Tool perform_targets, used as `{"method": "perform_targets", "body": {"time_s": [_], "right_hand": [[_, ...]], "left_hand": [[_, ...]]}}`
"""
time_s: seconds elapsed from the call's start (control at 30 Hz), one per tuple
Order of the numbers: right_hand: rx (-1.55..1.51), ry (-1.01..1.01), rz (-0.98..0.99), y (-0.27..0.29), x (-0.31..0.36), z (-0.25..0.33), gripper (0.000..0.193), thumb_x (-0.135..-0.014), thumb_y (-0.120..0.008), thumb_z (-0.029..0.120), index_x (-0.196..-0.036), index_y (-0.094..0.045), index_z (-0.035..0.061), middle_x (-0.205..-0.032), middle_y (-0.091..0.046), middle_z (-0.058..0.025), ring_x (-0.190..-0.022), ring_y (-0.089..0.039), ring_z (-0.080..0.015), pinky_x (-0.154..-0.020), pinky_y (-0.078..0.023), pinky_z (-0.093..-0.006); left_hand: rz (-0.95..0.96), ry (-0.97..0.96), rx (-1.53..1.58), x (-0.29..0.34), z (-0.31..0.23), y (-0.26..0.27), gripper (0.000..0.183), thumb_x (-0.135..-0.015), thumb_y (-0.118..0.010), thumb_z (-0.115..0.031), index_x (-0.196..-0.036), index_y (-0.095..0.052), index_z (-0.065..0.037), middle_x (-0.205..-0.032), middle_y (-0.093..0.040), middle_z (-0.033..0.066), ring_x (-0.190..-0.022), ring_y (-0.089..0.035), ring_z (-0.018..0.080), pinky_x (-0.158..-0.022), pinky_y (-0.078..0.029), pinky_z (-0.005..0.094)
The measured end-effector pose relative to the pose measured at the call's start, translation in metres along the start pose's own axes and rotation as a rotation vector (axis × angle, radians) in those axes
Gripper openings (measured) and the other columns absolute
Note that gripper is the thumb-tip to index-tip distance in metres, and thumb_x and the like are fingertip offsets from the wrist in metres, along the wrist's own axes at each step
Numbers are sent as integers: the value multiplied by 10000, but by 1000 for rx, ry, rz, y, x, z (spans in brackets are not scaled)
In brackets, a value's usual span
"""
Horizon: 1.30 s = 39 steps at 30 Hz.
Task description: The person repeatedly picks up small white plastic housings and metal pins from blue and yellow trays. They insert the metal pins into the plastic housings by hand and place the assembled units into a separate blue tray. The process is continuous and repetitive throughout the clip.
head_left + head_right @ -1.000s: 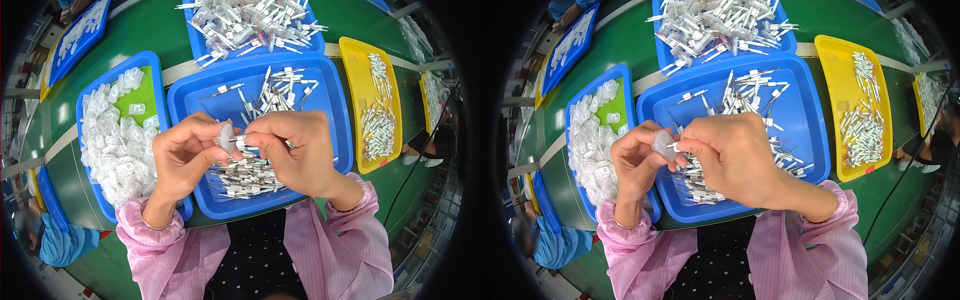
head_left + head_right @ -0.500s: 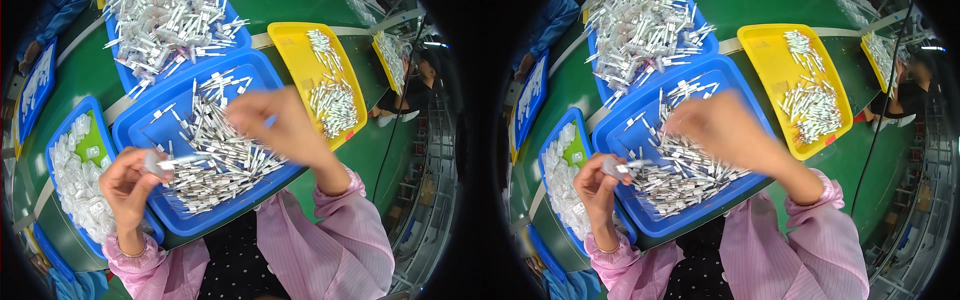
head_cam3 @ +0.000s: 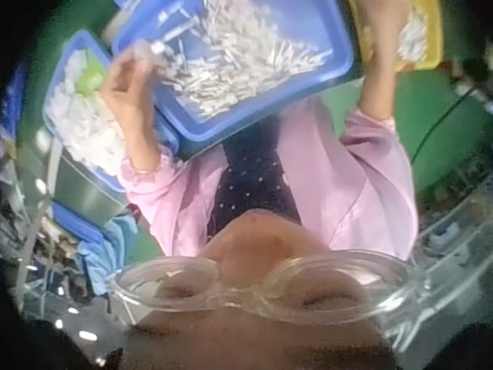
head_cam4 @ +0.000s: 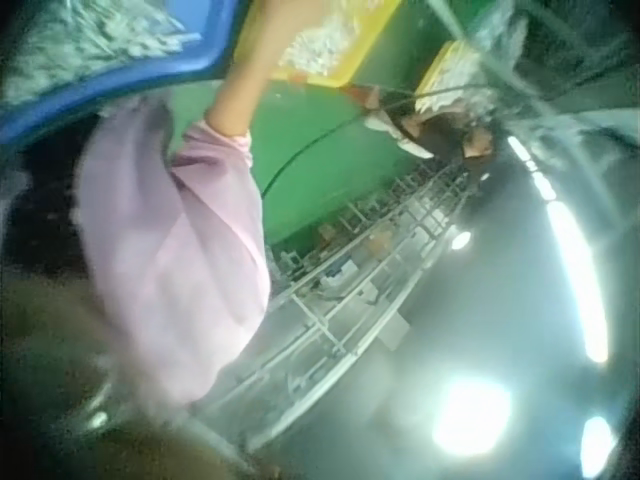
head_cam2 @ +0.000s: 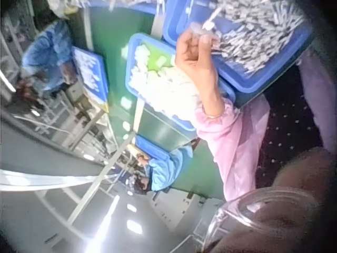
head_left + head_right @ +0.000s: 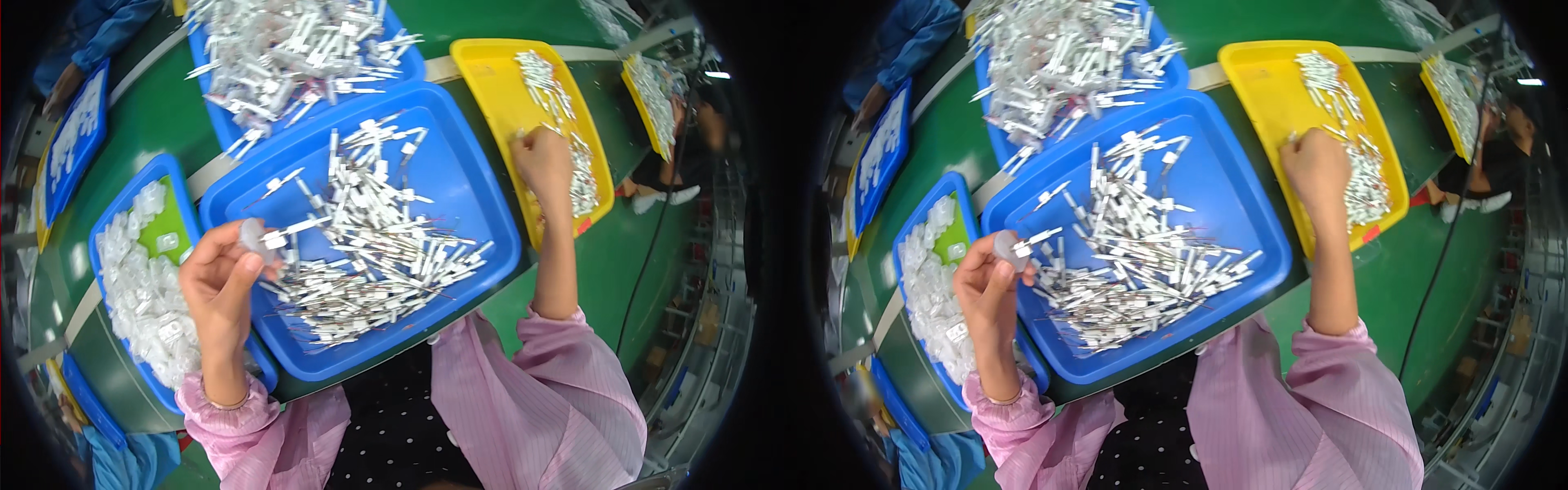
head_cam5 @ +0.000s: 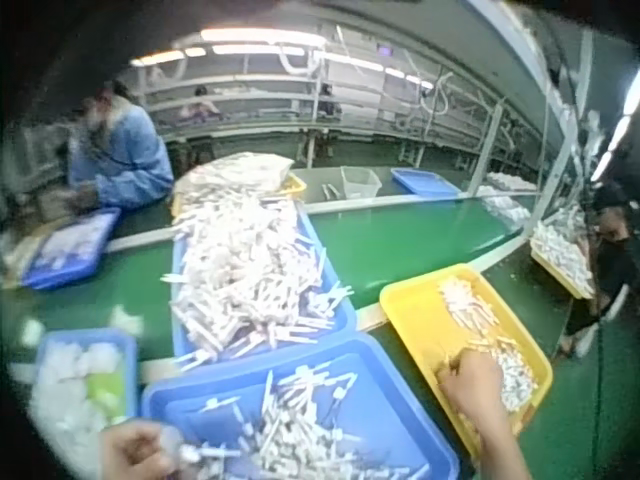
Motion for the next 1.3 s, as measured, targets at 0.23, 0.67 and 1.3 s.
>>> {"method": "perform_targets", "body": {"time_s": [0.23,0.67,1.3], "right_hand": [[-1066,582,104,64,80,133,37,-712,-638,-24,-747,-624,-19,-696,-624,-92,-624,-591,-171,-593,-458,-260],[-1342,849,226,78,127,194,166,-641,-655,-103,-793,-633,-40,-724,-619,-125,-628,-594,-178,-550,-445,-242],[-1093,1163,67,102,152,205,234,-552,-643,-82,-780,-631,-33,-721,-555,-116,-573,-529,-202,-497,-399,-270]], "left_hand": [[113,143,509,-2,16,-16,418,-838,-533,-45,-1217,-397,69,-1016,-568,234,-800,-593,215,-658,-504,267],[195,170,630,2,16,-23,440,-849,-519,-44,-1246,-364,63,-1027,-567,233,-828,-606,216,-693,-514,280],[140,181,509,2,12,-22,408,-836,-530,-21,-1214,-404,68,-915,-592,167,-767,-609,193,-631,-526,270]]}}
Point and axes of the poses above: each hand's wrist, its own x-axis away from the middle knuckle, its own y-axis out of the back of the hand, z = x × y, the point moved 9 cm from there along -x, towards the middle knuckle
